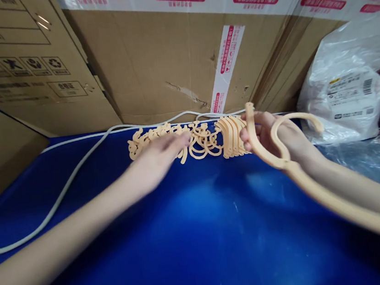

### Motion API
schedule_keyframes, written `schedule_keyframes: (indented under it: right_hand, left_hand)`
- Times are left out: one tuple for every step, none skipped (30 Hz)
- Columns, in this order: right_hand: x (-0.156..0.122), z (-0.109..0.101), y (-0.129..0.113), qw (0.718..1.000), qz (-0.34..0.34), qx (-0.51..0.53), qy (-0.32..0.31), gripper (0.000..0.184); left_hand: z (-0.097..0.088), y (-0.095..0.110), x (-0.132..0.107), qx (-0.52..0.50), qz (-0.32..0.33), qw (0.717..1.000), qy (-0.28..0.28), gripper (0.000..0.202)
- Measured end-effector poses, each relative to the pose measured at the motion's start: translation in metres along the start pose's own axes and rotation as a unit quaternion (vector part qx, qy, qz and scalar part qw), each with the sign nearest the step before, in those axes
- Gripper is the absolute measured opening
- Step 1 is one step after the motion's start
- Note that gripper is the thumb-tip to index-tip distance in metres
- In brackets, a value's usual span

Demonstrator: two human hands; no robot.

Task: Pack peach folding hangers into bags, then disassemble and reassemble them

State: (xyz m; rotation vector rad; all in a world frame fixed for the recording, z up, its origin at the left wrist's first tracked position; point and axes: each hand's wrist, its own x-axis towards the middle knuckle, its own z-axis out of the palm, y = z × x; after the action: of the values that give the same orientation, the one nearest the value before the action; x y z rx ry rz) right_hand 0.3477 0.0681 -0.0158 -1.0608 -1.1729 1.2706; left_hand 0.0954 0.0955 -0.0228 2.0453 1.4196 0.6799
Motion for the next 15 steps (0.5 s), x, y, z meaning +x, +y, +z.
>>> schedule_keyframes:
  right_hand:
    - [0.002, 0.003, 0.000, 1.000, -0.002, -0.006, 0.029, 0.017]
    - [0.004, 0.006, -0.001, 0.999, -0.008, -0.017, 0.048, 0.016]
    - [0.005, 0.008, -0.002, 0.998, -0.017, -0.032, 0.060, 0.014]
    - [0.006, 0.010, -0.004, 0.997, -0.029, -0.051, 0.059, 0.012]
    - [0.007, 0.009, -0.006, 0.995, -0.047, -0.076, 0.052, 0.012]
    - [0.008, 0.008, -0.008, 0.991, -0.069, -0.109, 0.040, 0.013]
    - [0.008, 0.006, -0.010, 0.984, -0.097, -0.148, 0.027, 0.015]
    - [0.008, 0.004, -0.013, 0.972, -0.128, -0.196, 0.010, 0.019]
    - [0.008, 0.001, -0.015, 0.954, -0.157, -0.255, -0.010, 0.023]
    - [0.007, 0.000, -0.016, 0.929, -0.181, -0.322, -0.033, 0.026]
    - [0.006, -0.001, -0.017, 0.897, -0.197, -0.392, -0.054, 0.028]
    - [0.005, -0.002, -0.017, 0.862, -0.204, -0.458, -0.077, 0.029]
    - [0.004, -0.001, -0.016, 0.825, -0.207, -0.517, -0.093, 0.031]
    - [0.003, 0.001, -0.013, 0.791, -0.209, -0.566, -0.103, 0.033]
    - [0.002, 0.002, -0.011, 0.761, -0.215, -0.604, -0.102, 0.035]
  left_hand:
    - [0.007, 0.010, -0.009, -0.095, -0.010, 0.992, -0.083, 0.062]
    - [0.013, 0.018, -0.017, -0.188, -0.031, 0.970, -0.154, 0.065]
    - [0.019, 0.024, -0.024, -0.273, -0.049, 0.937, -0.212, 0.063]
    - [0.022, 0.029, -0.027, -0.347, -0.078, 0.908, -0.219, 0.054]
    - [0.024, 0.031, -0.029, -0.404, -0.104, 0.884, -0.212, 0.042]
    - [0.025, 0.032, -0.029, -0.449, -0.128, 0.863, -0.192, 0.030]
    - [0.025, 0.032, -0.027, -0.481, -0.149, 0.847, -0.167, 0.024]
    - [0.023, 0.031, -0.024, -0.504, -0.166, 0.835, -0.150, 0.026]
    - [0.022, 0.030, -0.022, -0.521, -0.177, 0.823, -0.140, 0.030]
    - [0.020, 0.029, -0.019, -0.537, -0.185, 0.811, -0.141, 0.034]
    - [0.018, 0.029, -0.017, -0.549, -0.185, 0.801, -0.151, 0.037]
    - [0.017, 0.029, -0.016, -0.559, -0.181, 0.792, -0.167, 0.041]
    - [0.016, 0.030, -0.015, -0.569, -0.174, 0.783, -0.182, 0.043]
    - [0.015, 0.031, -0.015, -0.579, -0.168, 0.773, -0.196, 0.043]
    - [0.015, 0.032, -0.015, -0.588, -0.163, 0.765, -0.207, 0.042]
